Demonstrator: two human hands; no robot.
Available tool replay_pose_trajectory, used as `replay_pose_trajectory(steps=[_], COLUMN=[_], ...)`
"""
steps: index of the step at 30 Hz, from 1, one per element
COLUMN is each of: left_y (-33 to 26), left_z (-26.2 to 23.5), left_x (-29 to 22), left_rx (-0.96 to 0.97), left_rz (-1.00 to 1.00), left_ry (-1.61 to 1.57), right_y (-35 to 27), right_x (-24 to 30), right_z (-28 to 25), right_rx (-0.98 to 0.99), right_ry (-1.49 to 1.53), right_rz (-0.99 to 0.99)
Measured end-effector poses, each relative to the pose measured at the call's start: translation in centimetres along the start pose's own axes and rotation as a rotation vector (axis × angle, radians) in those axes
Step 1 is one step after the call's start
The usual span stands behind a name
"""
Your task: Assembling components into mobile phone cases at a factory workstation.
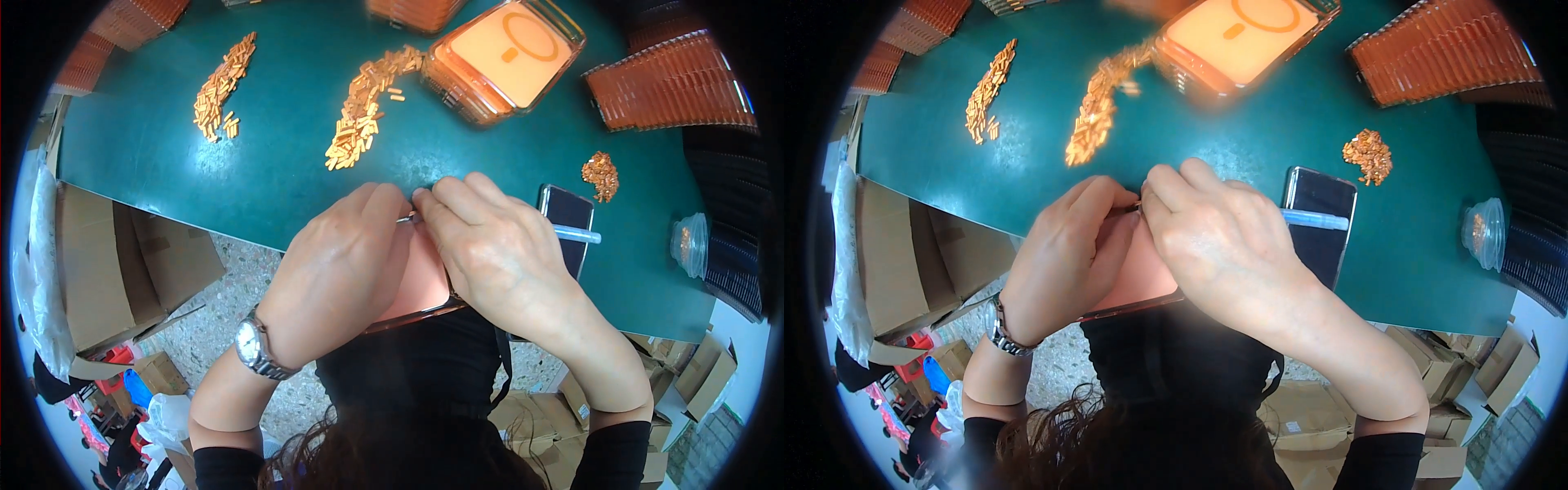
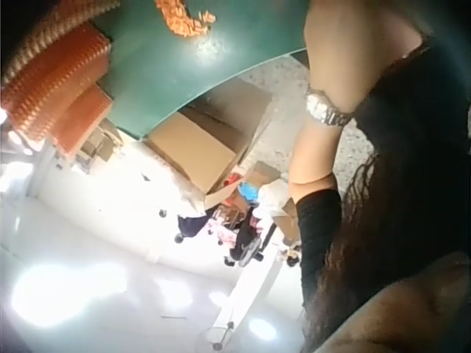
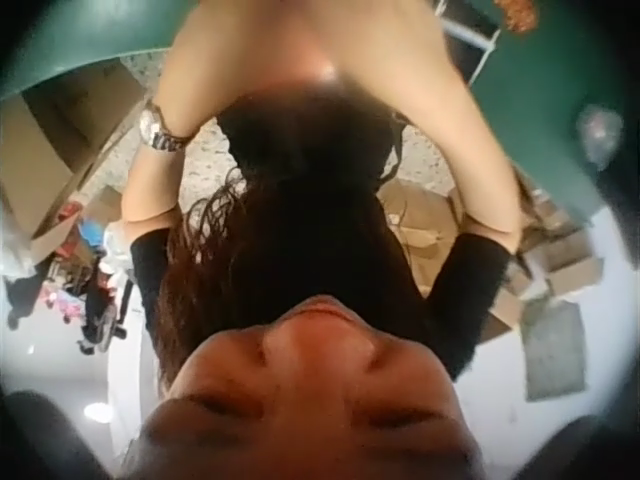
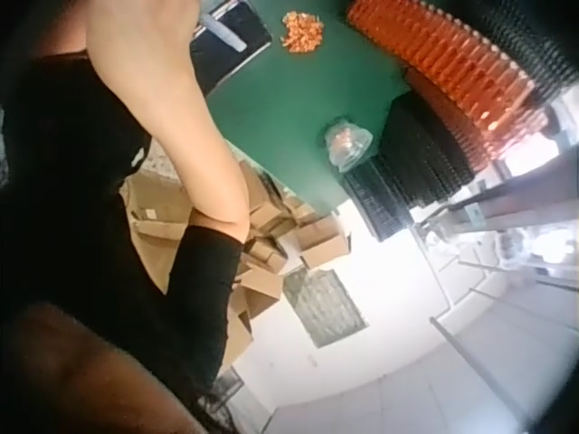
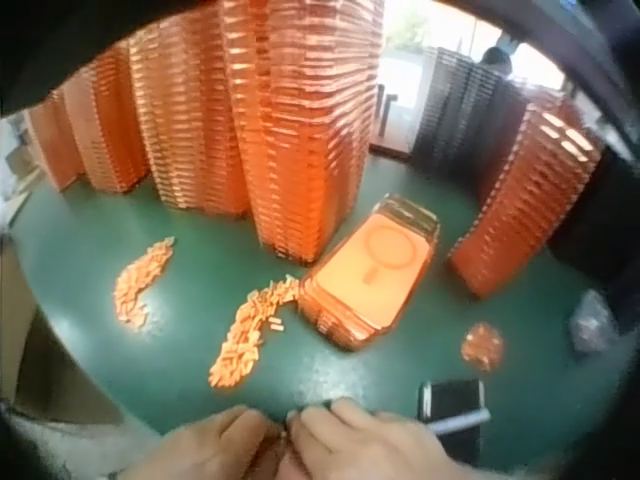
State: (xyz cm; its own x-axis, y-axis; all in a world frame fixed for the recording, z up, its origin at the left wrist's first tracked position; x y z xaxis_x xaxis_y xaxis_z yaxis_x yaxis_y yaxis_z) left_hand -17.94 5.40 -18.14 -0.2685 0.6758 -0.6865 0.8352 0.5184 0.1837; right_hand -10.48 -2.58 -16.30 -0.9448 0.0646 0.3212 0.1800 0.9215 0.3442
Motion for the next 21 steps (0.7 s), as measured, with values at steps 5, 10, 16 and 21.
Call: replay_pose_trajectory(steps=[5,10,16,21], left_y=[0.0,-0.2,-0.4,-1.0], left_z=[0.0,0.1,-0.3,-0.6], left_x=[0.4,0.2,0.1,0.6], left_rx=[0.088,0.011,-0.040,0.018], left_rz=[-0.064,-0.060,-0.034,-0.104], left_ry=[-0.113,-0.042,-0.027,-0.057], right_y=[0.0,0.2,0.1,1.8], right_x=[0.5,0.7,0.6,-1.8], right_z=[-0.2,-0.3,-0.1,-1.1], right_rx=[0.079,0.095,0.071,0.091], right_ry=[0.053,0.027,0.032,0.314], right_rz=[-0.070,-0.109,-0.110,0.197])
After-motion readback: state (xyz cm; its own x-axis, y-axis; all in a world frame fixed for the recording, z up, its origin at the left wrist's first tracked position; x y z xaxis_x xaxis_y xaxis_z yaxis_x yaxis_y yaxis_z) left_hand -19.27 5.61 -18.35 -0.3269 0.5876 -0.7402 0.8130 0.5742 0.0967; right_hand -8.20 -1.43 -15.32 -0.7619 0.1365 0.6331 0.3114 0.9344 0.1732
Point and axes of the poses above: each hand's wrist, its own y-axis towards the middle knuckle, its own z-axis out of the palm, x = y × z, the point moved 9 cm from there along y, towards the middle knuckle, and after that the axes turned 14 degrees about -x, right-handed, at the moved point
